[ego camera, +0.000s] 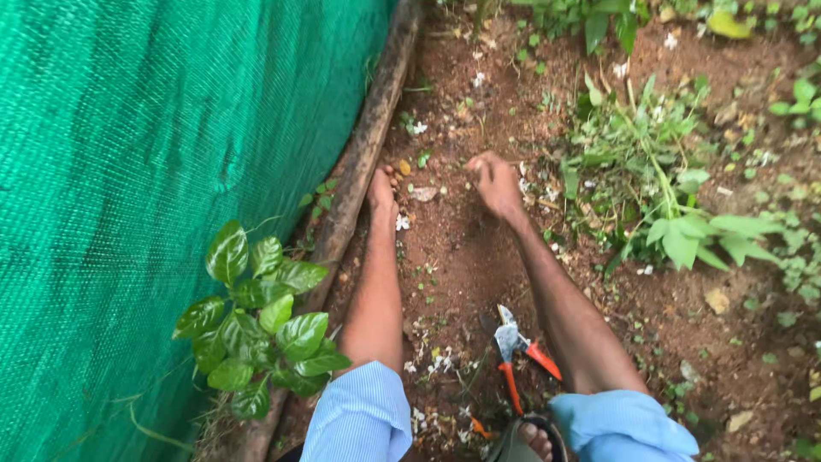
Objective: The person pulls weeds from the soil by hand and moves a pair of pruning shears aside while clearing a garden bed next to a green mesh fence.
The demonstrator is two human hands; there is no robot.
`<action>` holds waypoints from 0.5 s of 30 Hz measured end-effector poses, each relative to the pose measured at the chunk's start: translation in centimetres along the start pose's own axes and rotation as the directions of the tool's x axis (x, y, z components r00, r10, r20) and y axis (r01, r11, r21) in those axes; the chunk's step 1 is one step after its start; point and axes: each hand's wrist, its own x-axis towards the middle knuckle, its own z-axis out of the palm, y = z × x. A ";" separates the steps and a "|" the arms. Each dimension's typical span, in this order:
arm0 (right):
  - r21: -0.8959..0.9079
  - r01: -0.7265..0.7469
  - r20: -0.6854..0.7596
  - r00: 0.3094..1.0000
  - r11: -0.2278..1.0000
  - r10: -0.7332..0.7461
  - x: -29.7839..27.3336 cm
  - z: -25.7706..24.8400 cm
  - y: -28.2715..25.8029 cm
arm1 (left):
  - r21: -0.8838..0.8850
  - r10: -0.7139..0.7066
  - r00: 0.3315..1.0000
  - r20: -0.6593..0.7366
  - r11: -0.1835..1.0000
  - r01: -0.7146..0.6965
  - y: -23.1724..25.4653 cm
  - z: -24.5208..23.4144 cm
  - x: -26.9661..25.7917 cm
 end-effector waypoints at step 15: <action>-0.476 0.611 0.633 0.737 0.633 -0.236 -12.3 6.6 1.8 | 0.282 0.147 0.511 0.847 0.691 -0.665 6.4 1.4 -10.2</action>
